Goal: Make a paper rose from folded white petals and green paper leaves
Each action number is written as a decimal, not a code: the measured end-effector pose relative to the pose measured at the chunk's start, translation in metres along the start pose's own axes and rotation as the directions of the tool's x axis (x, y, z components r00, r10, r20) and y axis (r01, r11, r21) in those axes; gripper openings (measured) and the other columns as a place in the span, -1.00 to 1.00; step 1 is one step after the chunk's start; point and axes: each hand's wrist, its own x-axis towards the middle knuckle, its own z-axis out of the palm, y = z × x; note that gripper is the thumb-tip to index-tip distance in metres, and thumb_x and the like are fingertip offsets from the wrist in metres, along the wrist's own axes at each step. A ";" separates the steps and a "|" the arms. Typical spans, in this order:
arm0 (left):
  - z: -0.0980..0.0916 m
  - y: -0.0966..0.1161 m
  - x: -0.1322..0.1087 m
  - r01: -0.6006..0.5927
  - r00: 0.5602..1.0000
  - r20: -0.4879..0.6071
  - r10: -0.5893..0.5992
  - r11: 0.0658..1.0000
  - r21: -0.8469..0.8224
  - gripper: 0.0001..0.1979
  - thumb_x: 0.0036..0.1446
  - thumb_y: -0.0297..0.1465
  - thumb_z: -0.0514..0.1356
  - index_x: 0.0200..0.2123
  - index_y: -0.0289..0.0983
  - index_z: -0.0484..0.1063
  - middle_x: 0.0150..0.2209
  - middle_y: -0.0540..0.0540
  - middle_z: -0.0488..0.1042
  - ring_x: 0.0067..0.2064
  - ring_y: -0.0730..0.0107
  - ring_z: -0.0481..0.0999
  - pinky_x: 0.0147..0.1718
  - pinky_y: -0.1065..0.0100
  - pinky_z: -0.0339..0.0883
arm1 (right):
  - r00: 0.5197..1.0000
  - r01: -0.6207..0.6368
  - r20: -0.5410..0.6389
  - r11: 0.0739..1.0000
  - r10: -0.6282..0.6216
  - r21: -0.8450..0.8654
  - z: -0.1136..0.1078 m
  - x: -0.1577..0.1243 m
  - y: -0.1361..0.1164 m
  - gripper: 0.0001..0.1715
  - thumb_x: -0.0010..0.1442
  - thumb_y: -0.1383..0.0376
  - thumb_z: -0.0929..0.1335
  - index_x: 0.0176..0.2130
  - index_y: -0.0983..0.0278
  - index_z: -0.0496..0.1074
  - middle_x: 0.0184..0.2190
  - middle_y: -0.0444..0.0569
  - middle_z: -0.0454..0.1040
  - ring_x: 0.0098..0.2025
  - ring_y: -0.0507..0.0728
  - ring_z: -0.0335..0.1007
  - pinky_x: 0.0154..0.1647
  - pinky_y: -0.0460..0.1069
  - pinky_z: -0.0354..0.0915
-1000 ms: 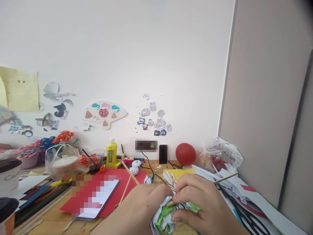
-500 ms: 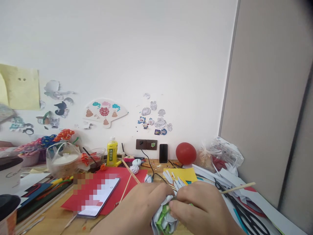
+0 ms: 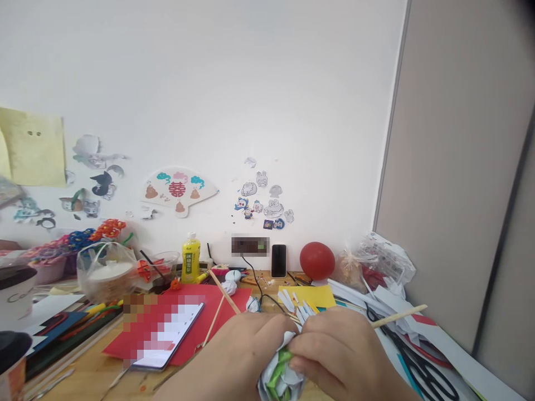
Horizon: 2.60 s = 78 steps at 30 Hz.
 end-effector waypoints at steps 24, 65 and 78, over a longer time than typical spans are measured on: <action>0.002 -0.009 0.003 -0.074 0.940 -0.325 0.103 0.992 0.100 -0.76 0.09 -0.47 0.16 -0.17 -0.14 0.23 -0.37 0.03 0.49 -0.40 0.38 0.47 -0.45 0.45 0.23 | 0.936 -0.339 -0.015 0.910 0.352 0.240 0.002 0.003 0.000 -0.71 0.23 0.17 0.29 -0.45 0.27 0.41 -0.60 -0.17 0.40 -0.59 -0.04 0.27 -0.59 -0.18 0.17; 0.001 -0.011 0.005 -0.109 0.925 -0.307 0.222 0.933 0.343 -0.83 0.14 -0.58 0.03 -0.21 -0.24 0.25 -0.42 -0.04 0.46 -0.48 0.32 0.41 -0.55 0.37 0.17 | 0.983 -0.185 0.009 0.982 0.185 -0.022 0.005 0.001 0.000 -0.56 0.38 0.22 0.09 -0.39 0.26 0.38 -0.54 -0.14 0.46 -0.53 0.01 0.34 -0.54 -0.09 0.16; 0.000 -0.006 0.004 -0.093 0.942 -0.296 0.160 0.969 0.227 -0.82 0.14 -0.51 0.09 -0.18 -0.21 0.22 -0.41 -0.03 0.47 -0.43 0.32 0.47 -0.47 0.36 0.29 | 0.991 -0.107 -0.078 0.994 0.106 -0.010 -0.012 -0.001 -0.002 -0.61 0.36 0.22 0.14 -0.40 0.21 0.39 -0.61 -0.21 0.45 -0.59 -0.03 0.35 -0.55 -0.13 0.19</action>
